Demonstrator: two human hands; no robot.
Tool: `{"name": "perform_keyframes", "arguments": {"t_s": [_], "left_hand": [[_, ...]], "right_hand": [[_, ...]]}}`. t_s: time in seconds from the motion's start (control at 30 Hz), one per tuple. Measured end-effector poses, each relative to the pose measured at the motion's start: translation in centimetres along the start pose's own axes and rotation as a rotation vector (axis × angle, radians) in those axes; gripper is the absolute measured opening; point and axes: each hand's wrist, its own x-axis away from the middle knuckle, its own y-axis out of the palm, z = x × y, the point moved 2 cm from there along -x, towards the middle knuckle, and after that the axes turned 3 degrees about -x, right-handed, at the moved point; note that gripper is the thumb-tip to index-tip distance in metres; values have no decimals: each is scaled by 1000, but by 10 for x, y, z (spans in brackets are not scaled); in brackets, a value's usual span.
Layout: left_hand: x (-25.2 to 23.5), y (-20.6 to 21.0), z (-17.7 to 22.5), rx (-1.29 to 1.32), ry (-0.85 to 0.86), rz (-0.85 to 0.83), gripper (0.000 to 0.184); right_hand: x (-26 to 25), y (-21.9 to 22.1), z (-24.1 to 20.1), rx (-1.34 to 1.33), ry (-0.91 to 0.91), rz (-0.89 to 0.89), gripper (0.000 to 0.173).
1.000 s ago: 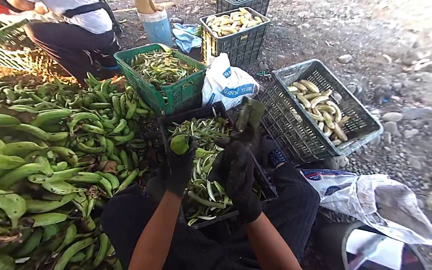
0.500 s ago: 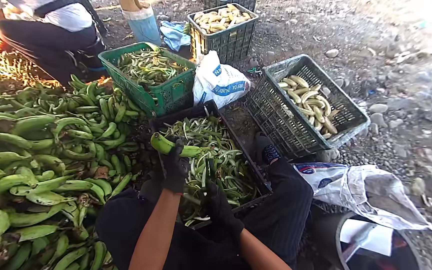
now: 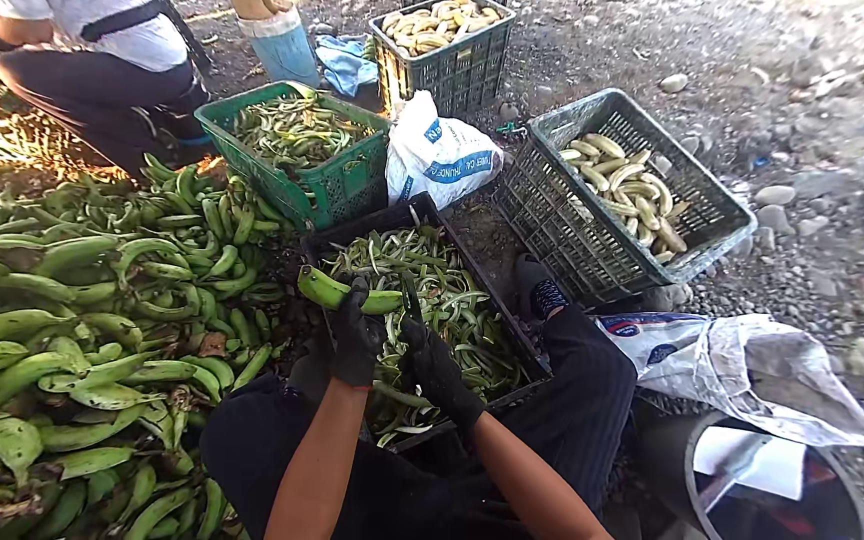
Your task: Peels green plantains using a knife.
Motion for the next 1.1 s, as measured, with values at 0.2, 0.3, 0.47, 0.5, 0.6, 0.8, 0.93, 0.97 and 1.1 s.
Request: {"name": "perform_keyframes", "arguments": {"t_s": [0.2, 0.3, 0.47, 0.5, 0.6, 0.8, 0.93, 0.97, 1.1], "left_hand": [[7, 1, 2, 22, 32, -61, 22], [10, -1, 2, 36, 37, -99, 22], [-12, 6, 26, 335, -18, -271, 22], [-14, 5, 28, 358, -45, -259, 23], [-12, -1, 28, 430, -135, -222, 16], [-17, -1, 28, 118, -174, -103, 44], [-17, -5, 25, -83, -107, -191, 54], [-14, -3, 25, -135, -95, -201, 54], [-11, 0, 21, -232, -41, -273, 56]], "right_hand": [[-2, 1, -2, 57, -83, 37, 52], [5, 6, 27, 234, -52, 121, 52], [49, 14, 89, 186, 222, 25, 54], [47, 13, 90, 136, 237, 44, 55], [38, 6, 66, 2, 192, 62, 58], [49, -5, 23, -171, 61, 4, 51], [60, -8, 11, -277, 198, -10, 55], [59, -10, 9, -257, 231, -19, 56], [45, -15, -14, -103, 181, -109, 59]]}}
